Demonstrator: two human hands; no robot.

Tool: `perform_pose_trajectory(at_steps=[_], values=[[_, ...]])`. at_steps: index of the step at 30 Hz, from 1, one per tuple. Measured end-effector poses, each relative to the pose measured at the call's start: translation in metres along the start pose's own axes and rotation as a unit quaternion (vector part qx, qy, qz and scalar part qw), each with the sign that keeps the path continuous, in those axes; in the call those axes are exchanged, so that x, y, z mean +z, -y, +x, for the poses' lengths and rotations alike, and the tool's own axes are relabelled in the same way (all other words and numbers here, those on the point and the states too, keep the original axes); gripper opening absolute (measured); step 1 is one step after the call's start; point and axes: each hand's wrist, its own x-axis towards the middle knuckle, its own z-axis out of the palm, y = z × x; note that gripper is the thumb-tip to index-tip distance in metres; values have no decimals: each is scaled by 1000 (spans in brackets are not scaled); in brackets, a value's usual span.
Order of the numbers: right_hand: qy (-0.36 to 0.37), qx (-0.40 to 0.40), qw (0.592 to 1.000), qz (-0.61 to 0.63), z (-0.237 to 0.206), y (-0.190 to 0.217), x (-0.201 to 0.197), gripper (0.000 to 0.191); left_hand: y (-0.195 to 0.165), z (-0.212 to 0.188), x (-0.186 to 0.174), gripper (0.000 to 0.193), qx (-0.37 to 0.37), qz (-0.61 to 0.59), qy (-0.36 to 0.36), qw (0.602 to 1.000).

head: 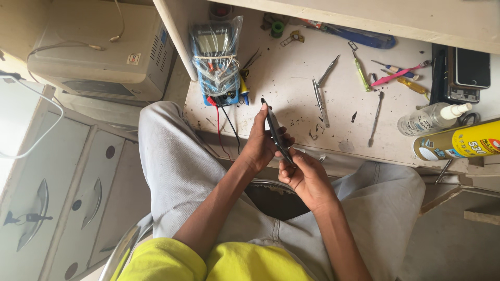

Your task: The person applies glue from a small bottle onto the back of a phone, then presses a back cover onto the phone and presses it in place. They then pick up another phone and use a thin pry tool to work along its edge, opening the phone's back cover.

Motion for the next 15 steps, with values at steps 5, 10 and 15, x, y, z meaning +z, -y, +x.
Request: perform_pose_trajectory(at_steps=[5,10,15], values=[[-28,-40,994,-98,-3,3,7,36,-9,-10,10,89,29,53,-22,998],[-63,-37,981,-182,-5,9,20,46,-22,-25,21,84,100,147,57,982],[-91,-92,945,-301,-5,8,13,68,-24,-41,25,79,149,234,229,933]])
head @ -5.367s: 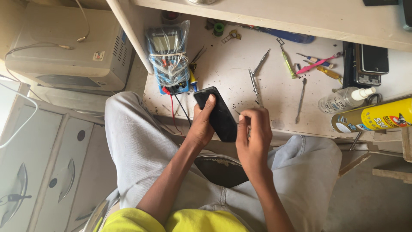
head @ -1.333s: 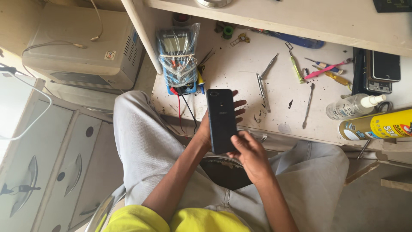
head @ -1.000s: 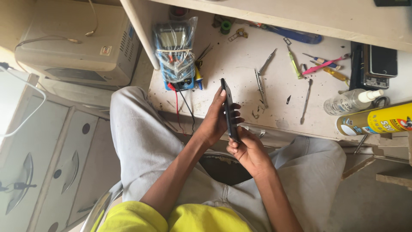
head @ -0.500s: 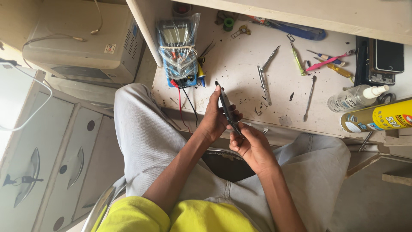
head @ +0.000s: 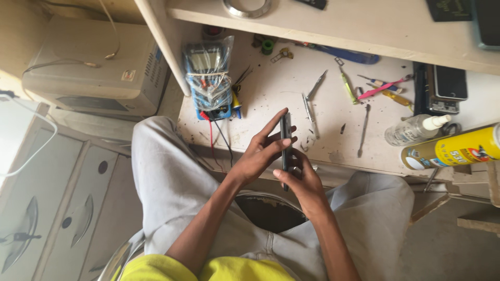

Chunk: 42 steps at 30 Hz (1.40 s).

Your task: The person applies glue from a small bottle onto the back of a phone, then presses a back cover onto the phone and presses it in place. They then pick up another phone and use a thin pry tool to work along its edge, opening the phone's back cover.

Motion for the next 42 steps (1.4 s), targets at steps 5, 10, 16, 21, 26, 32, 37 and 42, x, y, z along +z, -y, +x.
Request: perform_pose_trajectory(at_steps=[5,10,16,21,26,32,37,42], values=[[-132,-176,950,-222,3,-9,0,80,-1,-2,1,73,-34,-58,11,998],[-206,-260,873,-356,1,-8,9,89,10,-1,2,45,-27,-82,-78,993],[8,12,999,-51,-3,12,-5,47,22,5,-19,46,8,-185,-82,979],[105,114,979,130,-5,8,-3,54,34,10,-19,44,-60,-161,-138,975],[95,-9,995,35,-3,-5,4,48,28,7,-8,65,-36,-87,-100,991],[-44,-81,977,-194,-3,-4,6,56,8,2,2,78,-11,89,-62,994],[-69,-105,967,-222,1,-3,4,60,8,-2,3,76,55,132,-13,990],[-75,-130,963,-225,0,-4,5,60,15,-4,2,62,70,110,-16,991]])
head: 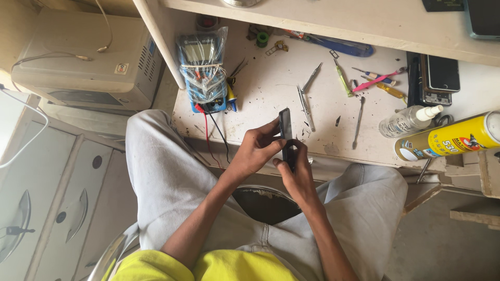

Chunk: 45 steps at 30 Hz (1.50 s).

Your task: The person applies glue from a small bottle onto the back of a phone, then presses a back cover onto the phone and presses it in place. They then pick up another phone and use a thin pry tool to work along its edge, opening the phone's back cover.

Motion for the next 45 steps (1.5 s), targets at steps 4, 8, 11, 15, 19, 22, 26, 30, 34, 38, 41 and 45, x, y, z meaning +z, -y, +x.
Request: perform_pose_trajectory(at_steps=[4,8,11,15,19,22,26,30,34,38,41,45], values=[[2,20,999,-28,1,0,-2,63,-2,-6,-3,42,-9,25,12,1000],[4,-11,1000,-22,2,-5,-2,62,-4,-6,-6,35,-8,51,17,999],[1,-19,999,-26,2,-8,-2,62,-6,-4,-7,34,-3,35,26,999],[-8,-23,998,-51,3,-9,-3,67,-10,-4,-9,32,0,28,41,999],[-20,-65,996,-56,3,-6,-4,68,-15,-5,-9,29,-7,45,33,998],[-19,-56,997,-54,3,-2,-4,68,-20,-6,-9,24,-6,103,21,994],[-30,-48,996,-67,3,2,-3,67,-25,-8,-6,25,-9,173,-24,985],[-55,-79,992,-87,1,3,-2,67,-22,-8,-2,32,-16,187,-76,979],[-55,-80,991,-92,0,2,-1,70,-15,-8,-1,26,-6,167,-88,982],[-64,-91,988,-109,1,1,1,77,-9,-8,0,28,-1,141,-96,985],[-71,-94,986,-116,0,1,1,78,-9,-8,1,27,-6,138,-105,985],[-86,-114,981,-129,-1,3,3,80,-14,-8,6,29,-7,191,-152,970]])
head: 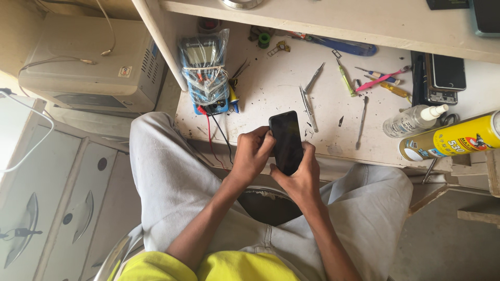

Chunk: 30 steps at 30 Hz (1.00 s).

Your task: The person applies glue from a small bottle onto the back of a phone, then presses a back cover onto the phone and presses it in place. They then pick up another phone and use a thin pry tool to work along its edge, opening the phone's back cover.

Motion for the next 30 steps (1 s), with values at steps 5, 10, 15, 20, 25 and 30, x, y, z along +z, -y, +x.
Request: perform_pose_trajectory(at_steps=[5,10,15,20,25,30], values=[[18,28,999,38,-1,6,2,73,-10,-5,2,34,-14,65,-51,997],[28,104,991,74,-1,7,1,68,-13,-3,3,29,-19,37,-27,999],[11,67,996,55,-3,0,1,68,-2,-2,2,30,-7,-61,30,998],[37,147,972,181,-1,-17,2,55,6,-3,1,36,1,-8,50,999],[23,165,962,217,-4,-33,5,50,8,-8,7,50,10,-26,67,997],[-8,280,888,366,2,-42,8,44,4,-12,16,57,-36,-46,102,993]])
